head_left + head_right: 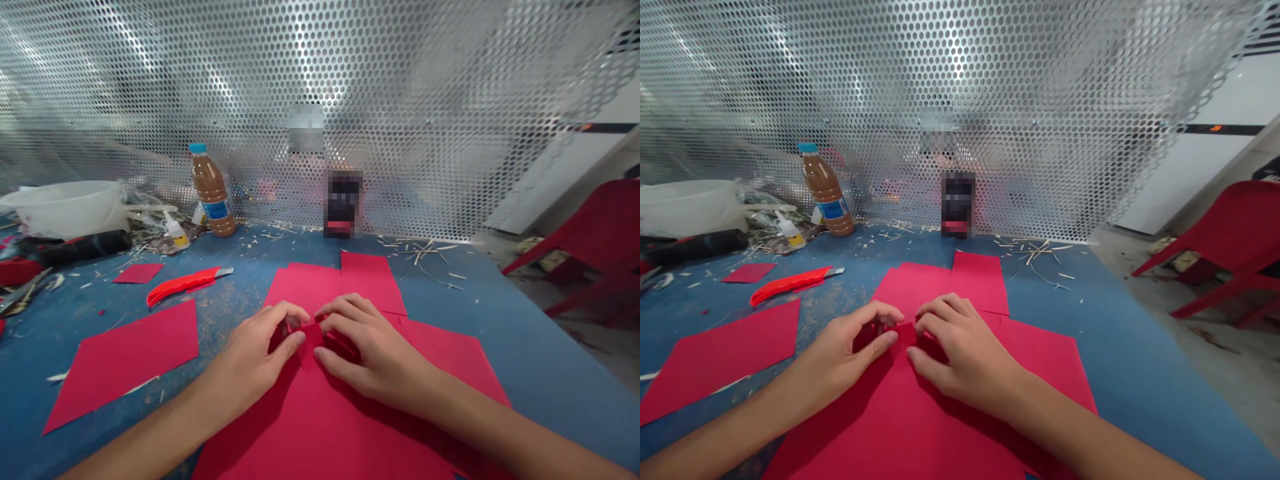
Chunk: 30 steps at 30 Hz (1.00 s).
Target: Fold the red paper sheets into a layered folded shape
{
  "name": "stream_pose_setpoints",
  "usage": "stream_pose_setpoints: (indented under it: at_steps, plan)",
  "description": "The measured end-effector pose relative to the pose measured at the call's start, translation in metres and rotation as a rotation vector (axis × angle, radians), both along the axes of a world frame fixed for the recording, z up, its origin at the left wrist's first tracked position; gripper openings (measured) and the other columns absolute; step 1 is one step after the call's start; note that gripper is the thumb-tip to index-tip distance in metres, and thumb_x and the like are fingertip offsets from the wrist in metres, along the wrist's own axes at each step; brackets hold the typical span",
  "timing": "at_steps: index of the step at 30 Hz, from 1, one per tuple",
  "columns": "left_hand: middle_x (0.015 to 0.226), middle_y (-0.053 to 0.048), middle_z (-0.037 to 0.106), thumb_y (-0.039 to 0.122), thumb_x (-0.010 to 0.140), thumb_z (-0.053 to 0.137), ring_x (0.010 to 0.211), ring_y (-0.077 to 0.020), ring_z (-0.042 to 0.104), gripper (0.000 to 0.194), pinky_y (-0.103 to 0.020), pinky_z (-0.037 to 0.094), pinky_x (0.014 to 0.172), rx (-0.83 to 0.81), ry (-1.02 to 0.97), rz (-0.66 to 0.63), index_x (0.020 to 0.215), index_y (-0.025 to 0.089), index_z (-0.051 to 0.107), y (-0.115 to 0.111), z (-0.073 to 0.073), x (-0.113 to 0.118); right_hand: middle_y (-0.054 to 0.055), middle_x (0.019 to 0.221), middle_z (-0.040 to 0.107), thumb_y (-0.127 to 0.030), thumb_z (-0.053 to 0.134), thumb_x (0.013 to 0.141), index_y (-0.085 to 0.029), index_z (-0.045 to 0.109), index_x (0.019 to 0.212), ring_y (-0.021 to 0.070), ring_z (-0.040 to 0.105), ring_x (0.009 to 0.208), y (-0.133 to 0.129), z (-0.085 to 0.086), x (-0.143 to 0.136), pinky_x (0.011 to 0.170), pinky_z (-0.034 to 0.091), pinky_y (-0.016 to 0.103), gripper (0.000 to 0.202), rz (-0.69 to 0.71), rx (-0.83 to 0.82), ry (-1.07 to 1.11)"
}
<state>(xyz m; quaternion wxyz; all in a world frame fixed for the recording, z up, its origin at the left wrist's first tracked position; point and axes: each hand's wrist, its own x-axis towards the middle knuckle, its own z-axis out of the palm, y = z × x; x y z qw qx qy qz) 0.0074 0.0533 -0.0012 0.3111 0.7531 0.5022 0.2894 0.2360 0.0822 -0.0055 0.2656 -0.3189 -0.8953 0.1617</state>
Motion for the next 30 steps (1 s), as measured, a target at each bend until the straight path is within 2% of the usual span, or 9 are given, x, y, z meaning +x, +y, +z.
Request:
stream_pose_setpoints:
  at_steps: [5, 9, 13, 17, 20, 23, 26, 28, 30]
  plan:
    - [0.107, 0.003, 0.071, 0.031, 0.105, 0.054, 0.101, -0.0194, 0.065, 0.012, -0.035, 0.048, 0.090, 0.051, 0.034, -0.013, 0.112, 0.032, 0.063, 0.004, 0.002, -0.006, 0.004, 0.115, 0.071, -0.023, 0.061, 0.103, -0.023, 0.060, 0.091, 0.0245, 0.058, 0.112, 0.002, 0.000, 0.002, 0.100, 0.046, 0.045, 0.012, 0.076, -0.040, 0.005]
    - [0.107, 0.001, 0.072, 0.033, 0.106, 0.051, 0.104, -0.0231, 0.065, 0.017, -0.040, 0.046, 0.093, 0.194, 0.119, 0.052, 0.117, 0.032, 0.063, 0.011, 0.012, -0.021, 0.005, 0.114, 0.071, -0.020, 0.058, 0.105, -0.023, 0.060, 0.093, 0.0241, 0.059, 0.111, 0.003, 0.001, 0.002, 0.101, 0.046, 0.046, 0.013, 0.086, -0.064, 0.041]
    - [0.118, 0.001, 0.071, 0.041, 0.101, 0.064, 0.111, -0.0248, 0.064, 0.025, -0.041, 0.045, 0.096, 0.119, 0.147, 0.028, 0.126, 0.035, 0.061, 0.006, 0.013, -0.021, 0.006, 0.113, 0.070, -0.021, 0.057, 0.105, -0.023, 0.062, 0.097, 0.0243, 0.060, 0.109, 0.004, 0.000, 0.002, 0.100, 0.047, 0.046, 0.010, 0.083, -0.063, 0.095]
    - [0.107, 0.003, 0.072, 0.033, 0.103, 0.060, 0.100, -0.0214, 0.064, 0.006, -0.036, 0.044, 0.089, 0.087, 0.137, -0.089, 0.108, 0.031, 0.063, 0.000, 0.007, -0.007, 0.006, 0.113, 0.069, -0.022, 0.057, 0.106, -0.024, 0.063, 0.098, 0.0237, 0.060, 0.108, 0.005, -0.002, 0.004, 0.097, 0.047, 0.044, 0.010, 0.120, -0.031, 0.115]
    - [0.104, 0.001, 0.070, 0.033, 0.106, 0.051, 0.097, -0.0207, 0.063, 0.012, -0.035, 0.044, 0.088, 0.147, 0.169, -0.109, 0.100, 0.028, 0.061, 0.006, 0.015, -0.013, 0.006, 0.117, 0.069, -0.029, 0.062, 0.105, -0.025, 0.065, 0.109, 0.0241, 0.060, 0.112, 0.004, -0.001, 0.005, 0.101, 0.046, 0.044, 0.006, 0.110, -0.062, 0.091]
    - [0.118, -0.003, 0.069, 0.038, 0.104, 0.045, 0.112, -0.0225, 0.062, 0.020, -0.035, 0.044, 0.099, 0.214, 0.261, -0.029, 0.101, 0.027, 0.062, 0.022, 0.034, -0.049, 0.007, 0.123, 0.067, -0.033, 0.064, 0.104, -0.026, 0.064, 0.123, 0.0245, 0.060, 0.117, 0.001, 0.004, 0.004, 0.109, 0.044, 0.047, 0.020, 0.057, -0.116, 0.060]
    - [0.136, -0.012, 0.063, 0.045, 0.099, 0.047, 0.126, -0.0292, 0.057, 0.030, -0.043, 0.038, 0.109, 0.195, 0.319, 0.103, 0.098, 0.023, 0.067, 0.042, 0.049, -0.107, 0.007, 0.120, 0.069, -0.029, 0.059, 0.106, -0.025, 0.068, 0.114, 0.0240, 0.061, 0.117, -0.002, 0.009, 0.002, 0.108, 0.046, 0.046, 0.013, 0.064, -0.107, 0.028]
    - [0.132, -0.017, 0.065, 0.044, 0.086, 0.064, 0.123, -0.0361, 0.057, 0.026, -0.049, 0.037, 0.110, 0.169, 0.371, 0.199, 0.088, 0.019, 0.070, 0.052, 0.052, -0.143, 0.007, 0.116, 0.070, -0.026, 0.057, 0.106, -0.025, 0.071, 0.106, 0.0247, 0.061, 0.117, -0.003, 0.011, 0.001, 0.105, 0.049, 0.045, 0.014, 0.074, -0.087, 0.007]
    - [0.116, -0.014, 0.073, 0.037, 0.077, 0.073, 0.109, -0.0341, 0.064, 0.021, -0.046, 0.044, 0.103, 0.147, 0.391, 0.283, 0.084, 0.018, 0.073, 0.057, 0.051, -0.166, 0.008, 0.115, 0.071, -0.025, 0.057, 0.105, -0.025, 0.073, 0.102, 0.0256, 0.061, 0.118, -0.003, 0.011, 0.001, 0.103, 0.050, 0.046, 0.016, 0.071, -0.063, 0.000]
